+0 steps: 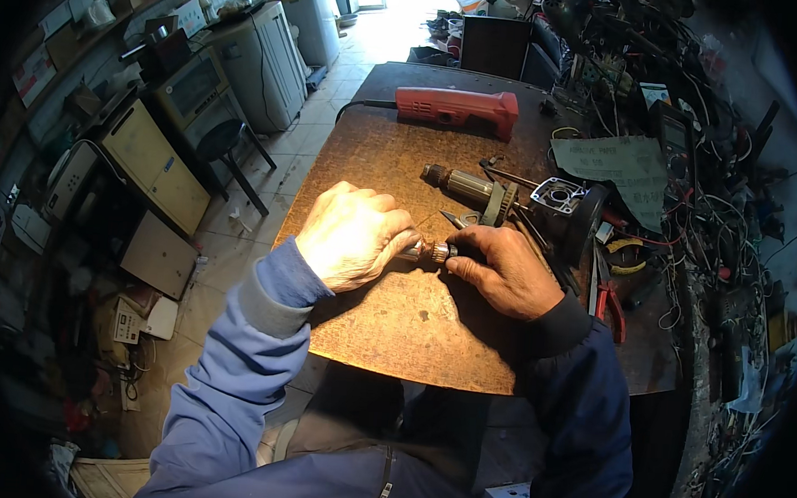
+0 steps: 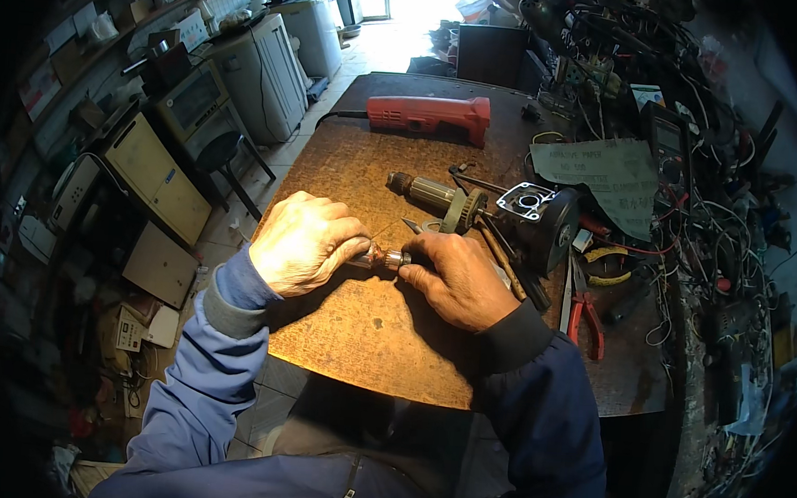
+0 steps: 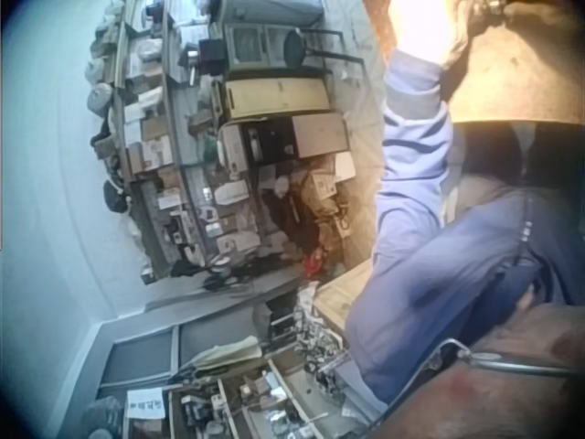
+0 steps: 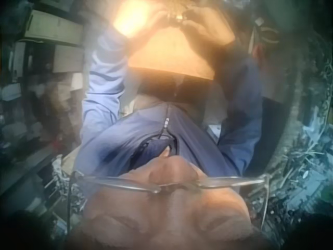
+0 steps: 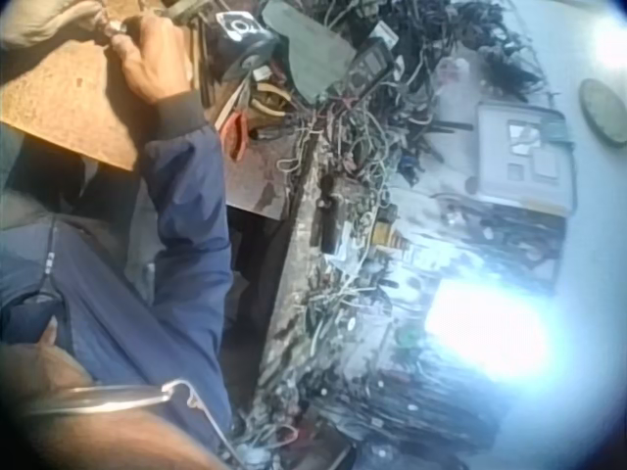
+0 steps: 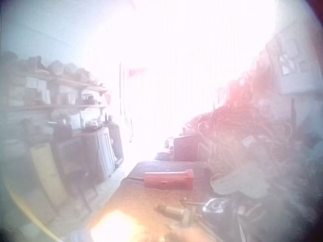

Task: The person uses a small metal file to smooth the surface of a cylindrical motor component, then uses a wooden stick to apply a substance to the same part. The work is performed on a cluttered workbench with various tools and parts visible.

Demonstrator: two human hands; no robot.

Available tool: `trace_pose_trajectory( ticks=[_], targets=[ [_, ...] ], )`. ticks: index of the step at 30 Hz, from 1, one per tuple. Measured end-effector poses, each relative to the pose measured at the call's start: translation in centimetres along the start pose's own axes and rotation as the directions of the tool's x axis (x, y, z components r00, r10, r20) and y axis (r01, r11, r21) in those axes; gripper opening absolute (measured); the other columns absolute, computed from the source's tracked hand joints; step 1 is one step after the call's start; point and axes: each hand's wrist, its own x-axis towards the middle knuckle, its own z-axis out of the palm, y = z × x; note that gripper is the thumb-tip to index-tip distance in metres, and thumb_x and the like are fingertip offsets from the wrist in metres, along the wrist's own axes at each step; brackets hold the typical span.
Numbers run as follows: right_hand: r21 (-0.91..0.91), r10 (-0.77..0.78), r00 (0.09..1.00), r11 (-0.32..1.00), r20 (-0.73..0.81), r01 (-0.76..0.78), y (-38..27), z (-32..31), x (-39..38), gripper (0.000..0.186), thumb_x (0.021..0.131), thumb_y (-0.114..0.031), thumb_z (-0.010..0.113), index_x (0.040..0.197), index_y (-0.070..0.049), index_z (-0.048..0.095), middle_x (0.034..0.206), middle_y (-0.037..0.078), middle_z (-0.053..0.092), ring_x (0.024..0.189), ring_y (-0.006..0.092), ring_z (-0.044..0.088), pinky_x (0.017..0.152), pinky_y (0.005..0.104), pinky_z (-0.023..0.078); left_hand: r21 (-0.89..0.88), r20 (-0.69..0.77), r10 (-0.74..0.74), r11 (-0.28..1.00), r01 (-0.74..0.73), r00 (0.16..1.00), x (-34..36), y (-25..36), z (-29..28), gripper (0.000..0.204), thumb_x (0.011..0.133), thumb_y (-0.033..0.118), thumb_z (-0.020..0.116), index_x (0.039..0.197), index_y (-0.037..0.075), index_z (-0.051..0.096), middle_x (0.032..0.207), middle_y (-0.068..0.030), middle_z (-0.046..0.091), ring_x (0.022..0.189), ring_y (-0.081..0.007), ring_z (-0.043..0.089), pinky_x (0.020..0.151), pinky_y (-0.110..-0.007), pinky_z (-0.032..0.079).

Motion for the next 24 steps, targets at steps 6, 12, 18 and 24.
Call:
trace_pose_trajectory(
  ticks=[6, 12, 18, 24],
  targets=[
    [-0.038, 0.004, 1.000, 0.999, 0.006, -0.004, -0.1, 0.1, 0.1, 0.027, 0.100, -0.015, 0.077, 0.116, 0.008, 0.076, 0.101, 0.025, 0.076, 0.096, 0.0422, 0.076, 0.083, 0.0502, 0.057, 0.021, -0.050, -0.005, 1.000, 0.006, 0.999, 0.0, -0.1, 0.5, 0.017, 0.101, 0.025, 0.073, 0.094, 0.011, 0.080, 0.084, -0.0088, 0.073, 0.082, -0.0317, 0.071, 0.074, -0.044, 0.049],
    [-0.065, 0.004, 1.000, 0.998, -0.002, -0.004, 0.0, 0.3, 0.1, 0.028, 0.097, -0.013, 0.079, 0.115, 0.008, 0.077, 0.104, 0.027, 0.077, 0.098, 0.0418, 0.077, 0.085, 0.0490, 0.059, 0.046, -0.062, -0.025, 0.999, 0.028, 0.998, 0.1, 0.2, 0.9, 0.019, 0.101, 0.026, 0.074, 0.090, 0.011, 0.076, 0.078, -0.0091, 0.072, 0.076, -0.0327, 0.071, 0.075, -0.045, 0.049],
    [-0.050, -0.029, 0.999, 0.998, -0.040, 0.027, 0.4, 0.6, 0.1, 0.028, 0.092, -0.015, 0.085, 0.109, 0.006, 0.078, 0.100, 0.024, 0.077, 0.091, 0.0413, 0.076, 0.080, 0.0484, 0.059, 0.065, -0.044, -0.058, 0.996, 0.061, 0.997, 0.4, 0.4, 1.1, 0.020, 0.101, 0.026, 0.074, 0.088, 0.011, 0.075, 0.077, -0.0089, 0.073, 0.076, -0.0329, 0.072, 0.076, -0.045, 0.048],
    [-0.144, -0.072, 0.989, 0.988, -0.133, 0.053, -0.2, 1.3, 0.0, 0.028, 0.091, -0.018, 0.088, 0.108, 0.002, 0.080, 0.094, 0.021, 0.074, 0.084, 0.0380, 0.074, 0.074, 0.0462, 0.056, 0.069, -0.056, -0.054, 0.996, 0.058, 0.997, 0.4, 0.4, 1.2, 0.022, 0.101, 0.027, 0.073, 0.086, 0.011, 0.075, 0.076, -0.0092, 0.072, 0.075, -0.0331, 0.072, 0.076, -0.045, 0.049]
  ],
)
